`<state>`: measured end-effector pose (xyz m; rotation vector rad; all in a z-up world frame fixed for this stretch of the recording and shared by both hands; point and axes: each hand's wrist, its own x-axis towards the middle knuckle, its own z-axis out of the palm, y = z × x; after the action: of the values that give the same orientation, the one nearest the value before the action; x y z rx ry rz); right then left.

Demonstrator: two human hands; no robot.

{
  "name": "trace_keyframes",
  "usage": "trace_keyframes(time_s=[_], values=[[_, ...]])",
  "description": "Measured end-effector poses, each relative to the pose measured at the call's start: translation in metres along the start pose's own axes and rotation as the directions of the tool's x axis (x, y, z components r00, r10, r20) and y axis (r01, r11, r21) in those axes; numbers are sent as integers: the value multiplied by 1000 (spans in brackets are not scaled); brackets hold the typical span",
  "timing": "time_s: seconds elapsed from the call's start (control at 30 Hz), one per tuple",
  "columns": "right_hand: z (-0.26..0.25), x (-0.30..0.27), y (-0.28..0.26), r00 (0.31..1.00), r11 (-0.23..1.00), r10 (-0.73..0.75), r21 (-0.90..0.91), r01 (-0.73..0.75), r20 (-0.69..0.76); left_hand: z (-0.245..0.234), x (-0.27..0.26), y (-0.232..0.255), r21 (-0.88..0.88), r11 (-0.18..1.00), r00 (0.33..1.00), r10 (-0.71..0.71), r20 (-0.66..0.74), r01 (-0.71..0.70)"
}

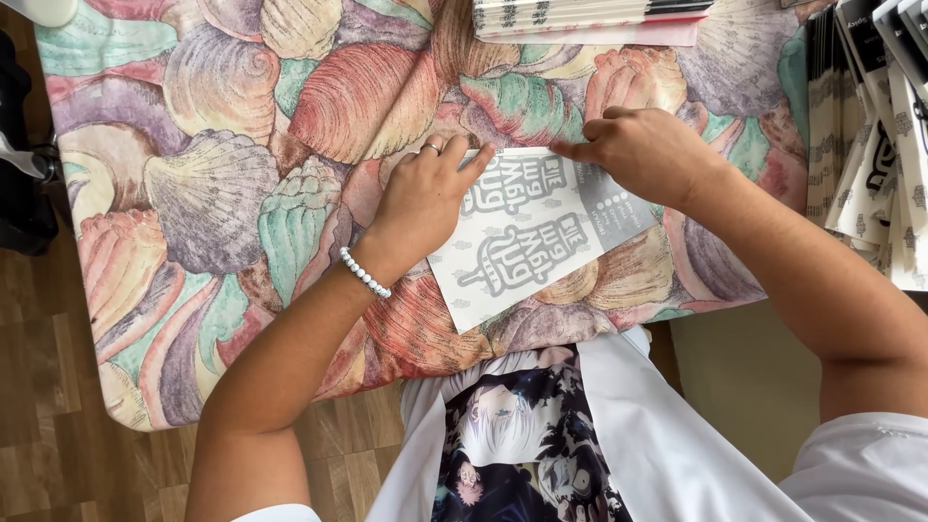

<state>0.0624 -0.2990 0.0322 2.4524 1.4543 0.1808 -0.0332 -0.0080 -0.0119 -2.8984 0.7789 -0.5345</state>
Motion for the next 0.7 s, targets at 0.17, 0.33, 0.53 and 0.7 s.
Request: trace_keyframes(time_s=[0.17,0.33,0.53,0.7], values=[[-13,6,-1,992,999,-18,-31,22,122,-6,6,0,24,1000,996,5,94,-7],[-31,11,-10,987,997,-19,-74,31,159,5,10,0,65,998,995,10,104,-17],[-11,12,-5,956,986,-91,-110,126,277,-2,17,6,154,987,973,-1,231,-35],[-4,9,-4,970,990,-87,-90,110,227,-2,16,6,135,990,973,5,231,-37]])
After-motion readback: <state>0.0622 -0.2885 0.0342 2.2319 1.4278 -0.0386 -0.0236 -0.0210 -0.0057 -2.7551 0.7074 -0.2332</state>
